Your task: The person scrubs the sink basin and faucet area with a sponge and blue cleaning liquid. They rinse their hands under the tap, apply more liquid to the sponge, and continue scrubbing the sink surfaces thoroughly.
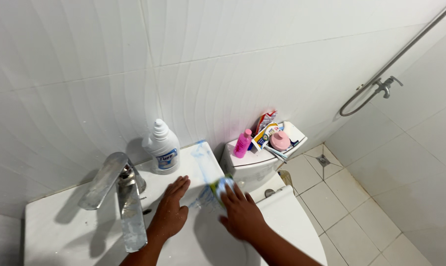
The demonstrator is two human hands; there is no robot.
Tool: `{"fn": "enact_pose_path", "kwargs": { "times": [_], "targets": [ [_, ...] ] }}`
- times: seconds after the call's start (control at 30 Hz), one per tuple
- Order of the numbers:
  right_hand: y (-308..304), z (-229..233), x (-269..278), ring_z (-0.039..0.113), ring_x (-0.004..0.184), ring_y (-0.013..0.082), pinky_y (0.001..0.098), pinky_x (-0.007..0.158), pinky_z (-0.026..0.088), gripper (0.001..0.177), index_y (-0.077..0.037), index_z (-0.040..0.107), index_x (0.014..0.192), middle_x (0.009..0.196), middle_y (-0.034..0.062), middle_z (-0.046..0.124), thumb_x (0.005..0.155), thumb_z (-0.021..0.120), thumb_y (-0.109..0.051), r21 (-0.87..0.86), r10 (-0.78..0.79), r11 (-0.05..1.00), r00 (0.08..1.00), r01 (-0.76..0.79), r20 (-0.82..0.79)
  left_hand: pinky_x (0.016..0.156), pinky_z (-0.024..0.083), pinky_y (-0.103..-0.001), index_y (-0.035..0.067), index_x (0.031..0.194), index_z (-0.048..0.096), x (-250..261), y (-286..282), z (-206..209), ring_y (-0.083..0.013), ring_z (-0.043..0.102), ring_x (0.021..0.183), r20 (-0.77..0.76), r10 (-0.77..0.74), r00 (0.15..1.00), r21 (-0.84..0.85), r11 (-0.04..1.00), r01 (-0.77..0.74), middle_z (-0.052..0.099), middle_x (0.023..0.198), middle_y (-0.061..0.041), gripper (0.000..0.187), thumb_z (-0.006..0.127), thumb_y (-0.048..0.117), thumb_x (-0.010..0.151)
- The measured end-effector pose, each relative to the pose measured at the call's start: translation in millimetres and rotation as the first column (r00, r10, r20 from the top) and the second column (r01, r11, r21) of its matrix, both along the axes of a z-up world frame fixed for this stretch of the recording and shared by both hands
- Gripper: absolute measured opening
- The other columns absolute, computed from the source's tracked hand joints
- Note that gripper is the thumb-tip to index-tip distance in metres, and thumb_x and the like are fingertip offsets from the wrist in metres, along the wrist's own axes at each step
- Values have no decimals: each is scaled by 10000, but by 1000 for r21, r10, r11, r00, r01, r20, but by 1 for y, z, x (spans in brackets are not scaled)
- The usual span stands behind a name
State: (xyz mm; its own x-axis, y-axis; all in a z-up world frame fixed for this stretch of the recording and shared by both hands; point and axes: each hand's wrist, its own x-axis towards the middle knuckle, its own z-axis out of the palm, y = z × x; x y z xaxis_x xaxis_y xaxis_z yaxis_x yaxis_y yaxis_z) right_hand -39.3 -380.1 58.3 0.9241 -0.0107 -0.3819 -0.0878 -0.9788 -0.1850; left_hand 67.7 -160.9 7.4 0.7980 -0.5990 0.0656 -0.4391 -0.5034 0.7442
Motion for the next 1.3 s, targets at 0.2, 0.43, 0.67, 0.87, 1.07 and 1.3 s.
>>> {"fn": "enact_pose_path", "kwargs": {
  "times": [0.2, 0.43, 0.67, 0.87, 1.07, 1.3],
  "targets": [
    [9, 19, 108, 85, 1589, 301, 588, 1228, 198, 957, -116, 275, 1580, 1711, 79, 154, 831, 758, -464, -14, 9, 1000, 998, -8, 54, 1252, 185, -398, 129, 1568, 415, 2, 2, 3, -263, 238, 1538, -110, 25, 994, -79, 996, -34, 366, 1625, -81, 911, 553, -88, 694],
    [1, 18, 66, 74, 1598, 289, 586, 1235, 174, 969, -139, 247, 1609, 1720, 89, 141, 837, 751, -439, -69, 144, 987, 989, -143, 9, 1265, 184, -407, 111, 1516, 425, -2, 1, 7, -256, 269, 1541, -100, 46, 994, -67, 996, -53, 370, 1623, -88, 825, 530, -97, 724],
    [10, 11, -46, 38, 1573, 343, 609, 1221, 147, 864, -96, 230, 1599, 1704, 147, 88, 936, 699, -391, -129, 103, 985, 989, -116, -104, 1253, 185, -420, 39, 1521, 367, -21, -25, 6, -290, 224, 1535, 25, 59, 998, 181, 982, -62, 305, 1617, -129, 790, 603, -24, 769],
    [7, 7, 18, 90, 1582, 312, 567, 1216, 215, 818, -111, 284, 1577, 1700, 99, 170, 925, 679, -410, -5, 29, 1000, 997, -28, 71, 1219, 303, -369, 129, 1570, 326, -73, -34, 17, -239, 303, 1516, -323, 161, 933, 131, 984, -124, 299, 1648, -38, 787, 545, -19, 830],
    [4, 7, -57, 67, 1578, 339, 541, 1212, 224, 791, -81, 267, 1586, 1703, 133, 155, 952, 643, -366, 56, 27, 998, 998, -31, 63, 1153, 401, -351, 188, 1530, 437, -105, -43, 19, -224, 455, 1452, -409, 223, 885, 11, 971, -239, 439, 1605, -33, 672, 559, 35, 888],
    [2, 7, -150, 32, 1585, 347, 546, 1210, 221, 770, -84, 241, 1593, 1710, 122, 123, 975, 595, -378, 139, -42, 989, 997, 51, -65, 1119, 457, -353, 190, 1506, 490, -157, -58, 26, -216, 530, 1416, -487, 232, 842, -8, 963, -269, 525, 1555, -46, 536, 564, 159, 977]
  ]
}}
